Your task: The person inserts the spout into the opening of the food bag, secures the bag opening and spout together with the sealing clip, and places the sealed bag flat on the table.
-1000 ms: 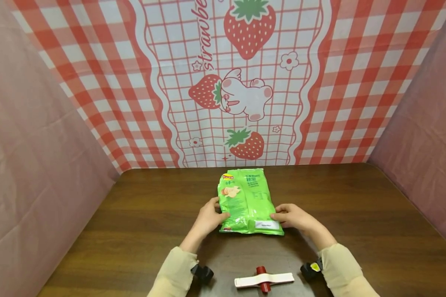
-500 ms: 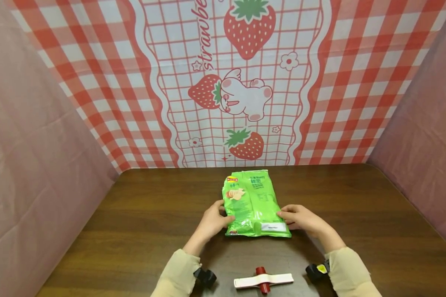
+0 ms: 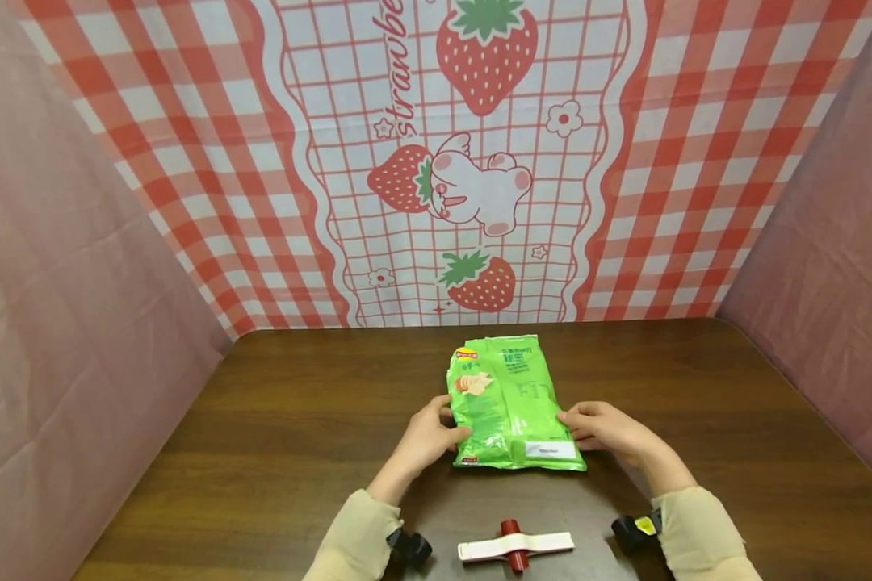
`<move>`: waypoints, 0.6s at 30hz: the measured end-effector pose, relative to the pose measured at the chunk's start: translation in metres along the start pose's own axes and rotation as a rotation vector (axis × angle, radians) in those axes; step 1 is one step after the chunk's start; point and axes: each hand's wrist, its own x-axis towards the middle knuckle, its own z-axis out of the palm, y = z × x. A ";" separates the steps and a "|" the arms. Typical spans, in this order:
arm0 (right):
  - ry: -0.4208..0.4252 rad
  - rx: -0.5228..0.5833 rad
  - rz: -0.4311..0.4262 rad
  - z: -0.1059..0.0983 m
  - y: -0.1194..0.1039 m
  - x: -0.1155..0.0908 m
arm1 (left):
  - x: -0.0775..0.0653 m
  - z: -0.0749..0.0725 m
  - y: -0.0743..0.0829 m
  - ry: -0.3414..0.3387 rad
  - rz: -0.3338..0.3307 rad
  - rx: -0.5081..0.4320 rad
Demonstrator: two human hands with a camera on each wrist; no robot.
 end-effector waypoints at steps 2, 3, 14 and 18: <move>-0.010 0.006 -0.004 -0.003 0.001 -0.001 | 0.001 0.001 0.001 -0.007 0.009 -0.006; -0.017 0.009 -0.007 -0.005 0.001 -0.001 | 0.001 0.002 0.002 -0.011 0.012 -0.008; -0.022 0.013 0.034 -0.014 0.007 -0.007 | 0.000 0.011 0.009 -0.041 0.020 0.004; -0.018 -0.009 0.047 -0.014 0.005 -0.011 | 0.000 0.014 0.010 -0.046 0.026 0.002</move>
